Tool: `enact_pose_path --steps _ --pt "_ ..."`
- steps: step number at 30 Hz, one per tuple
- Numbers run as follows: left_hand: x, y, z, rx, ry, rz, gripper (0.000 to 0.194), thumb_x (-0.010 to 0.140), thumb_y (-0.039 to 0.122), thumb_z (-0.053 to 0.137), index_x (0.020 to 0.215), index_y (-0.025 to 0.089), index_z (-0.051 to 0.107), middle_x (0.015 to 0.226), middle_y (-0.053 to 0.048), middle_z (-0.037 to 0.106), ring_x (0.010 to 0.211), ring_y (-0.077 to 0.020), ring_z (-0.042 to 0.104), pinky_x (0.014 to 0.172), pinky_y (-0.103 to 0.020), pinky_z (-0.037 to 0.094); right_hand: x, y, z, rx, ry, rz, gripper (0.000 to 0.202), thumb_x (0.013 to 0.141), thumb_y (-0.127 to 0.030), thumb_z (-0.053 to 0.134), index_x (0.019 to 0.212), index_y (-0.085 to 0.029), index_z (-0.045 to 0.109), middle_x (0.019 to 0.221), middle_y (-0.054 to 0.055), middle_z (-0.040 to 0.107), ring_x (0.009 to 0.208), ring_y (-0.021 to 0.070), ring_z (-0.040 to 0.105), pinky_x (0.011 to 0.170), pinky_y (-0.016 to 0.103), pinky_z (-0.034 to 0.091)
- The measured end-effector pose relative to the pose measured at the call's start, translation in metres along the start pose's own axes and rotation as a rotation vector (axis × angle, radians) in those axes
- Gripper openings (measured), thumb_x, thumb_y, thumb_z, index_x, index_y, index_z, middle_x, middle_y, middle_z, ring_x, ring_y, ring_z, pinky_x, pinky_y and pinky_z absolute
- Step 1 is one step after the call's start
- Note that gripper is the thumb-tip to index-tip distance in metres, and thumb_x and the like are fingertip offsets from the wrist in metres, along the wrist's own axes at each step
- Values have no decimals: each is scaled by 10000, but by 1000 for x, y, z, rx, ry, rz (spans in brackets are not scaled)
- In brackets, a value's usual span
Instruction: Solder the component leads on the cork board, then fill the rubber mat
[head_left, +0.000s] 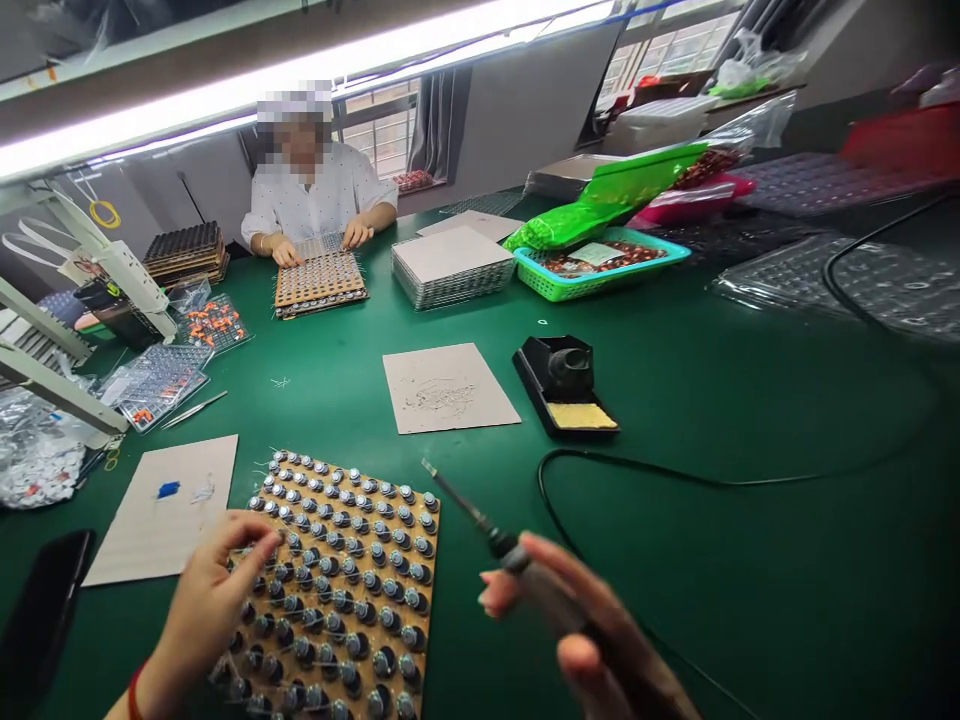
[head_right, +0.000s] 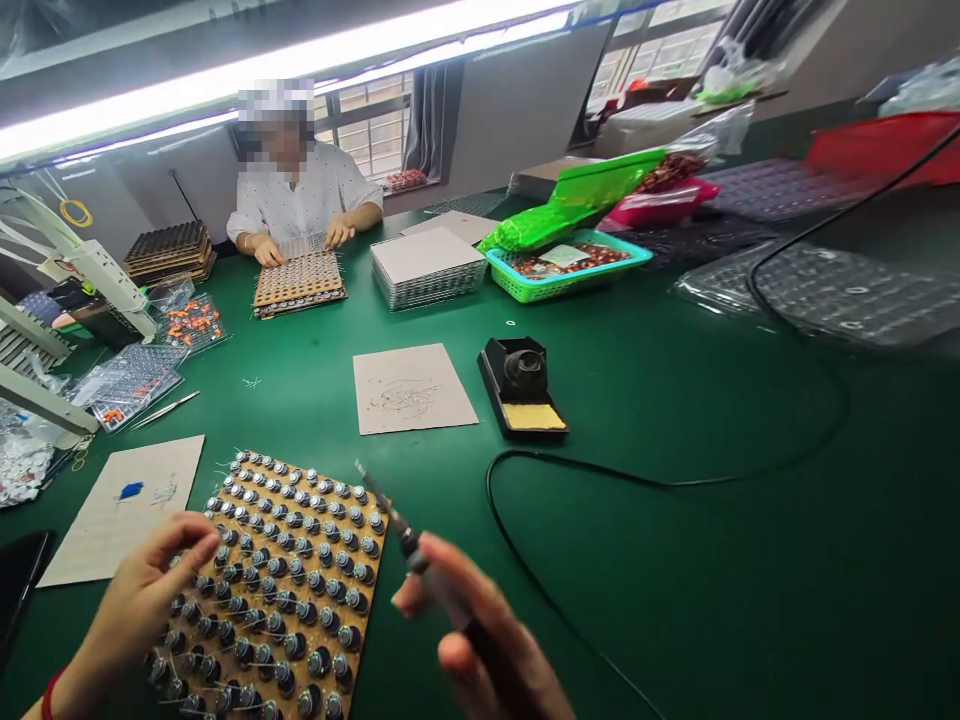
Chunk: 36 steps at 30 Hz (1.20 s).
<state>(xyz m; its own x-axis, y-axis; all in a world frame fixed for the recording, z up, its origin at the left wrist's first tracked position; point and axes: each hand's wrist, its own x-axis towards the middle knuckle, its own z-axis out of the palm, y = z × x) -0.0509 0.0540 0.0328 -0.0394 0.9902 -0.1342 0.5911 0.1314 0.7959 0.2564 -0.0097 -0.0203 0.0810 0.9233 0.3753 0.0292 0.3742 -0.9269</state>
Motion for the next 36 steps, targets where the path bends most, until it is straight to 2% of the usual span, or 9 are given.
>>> enact_pose_path --steps 2,3,7,10,16,23,29,33,36 --pt "-13 10 19 44 -184 48 313 864 507 563 810 211 652 817 -28 633 781 -211 582 719 -304 452 26 -7 -6 -65 77 -71 451 972 -609 440 1290 -317 572 788 9 714 728 175 705 717 291 598" --pt "-17 14 28 65 -253 59 305 881 482 536 807 205 641 787 -23 624 738 -199 572 677 -292 443 37 -9 -6 -61 59 -53 398 987 -562 462 1265 -306 585 768 5 711 704 167 701 688 278 598" --pt "-12 23 51 140 -388 109 240 878 390 532 784 197 638 819 -28 661 776 -196 594 705 -289 437 60 -2 2 28 96 56 220 929 -395 657 1101 -260 683 639 -15 644 540 135 614 499 223 541" --pt "2 26 55 193 -411 139 198 854 351 577 747 202 650 823 -27 650 828 -216 575 767 -322 408 61 9 2 23 192 49 232 882 -453 701 977 -243 731 688 17 653 576 144 599 487 223 516" --pt "20 26 65 309 -445 182 129 881 241 593 772 204 651 935 -35 587 951 -242 521 867 -382 362 63 3 -2 -159 163 -41 328 905 -576 608 962 -287 750 744 5 691 560 96 623 524 140 534" --pt "28 22 78 358 -443 203 93 886 210 613 803 209 656 1010 -39 558 991 -252 504 896 -426 373 70 4 2 -276 118 -89 197 899 -437 682 791 -272 691 670 -19 662 503 106 603 461 145 512" --pt "27 17 81 347 -446 258 107 877 177 570 783 198 619 990 -47 548 964 -258 505 854 -440 381 53 19 10 -322 171 82 236 910 -476 648 857 -249 682 636 -8 620 447 117 536 416 204 478" --pt "27 16 81 339 -456 274 104 858 154 558 776 200 600 982 -44 544 963 -259 502 845 -442 372 48 26 10 -318 60 26 209 940 -354 626 766 -241 653 631 -6 627 503 129 570 471 215 488" --pt "26 16 80 346 -470 281 119 868 154 524 781 202 588 977 -44 538 952 -258 500 820 -436 368 48 28 9 -344 -4 22 209 938 -241 596 729 -233 606 578 -30 563 478 114 512 452 211 440"
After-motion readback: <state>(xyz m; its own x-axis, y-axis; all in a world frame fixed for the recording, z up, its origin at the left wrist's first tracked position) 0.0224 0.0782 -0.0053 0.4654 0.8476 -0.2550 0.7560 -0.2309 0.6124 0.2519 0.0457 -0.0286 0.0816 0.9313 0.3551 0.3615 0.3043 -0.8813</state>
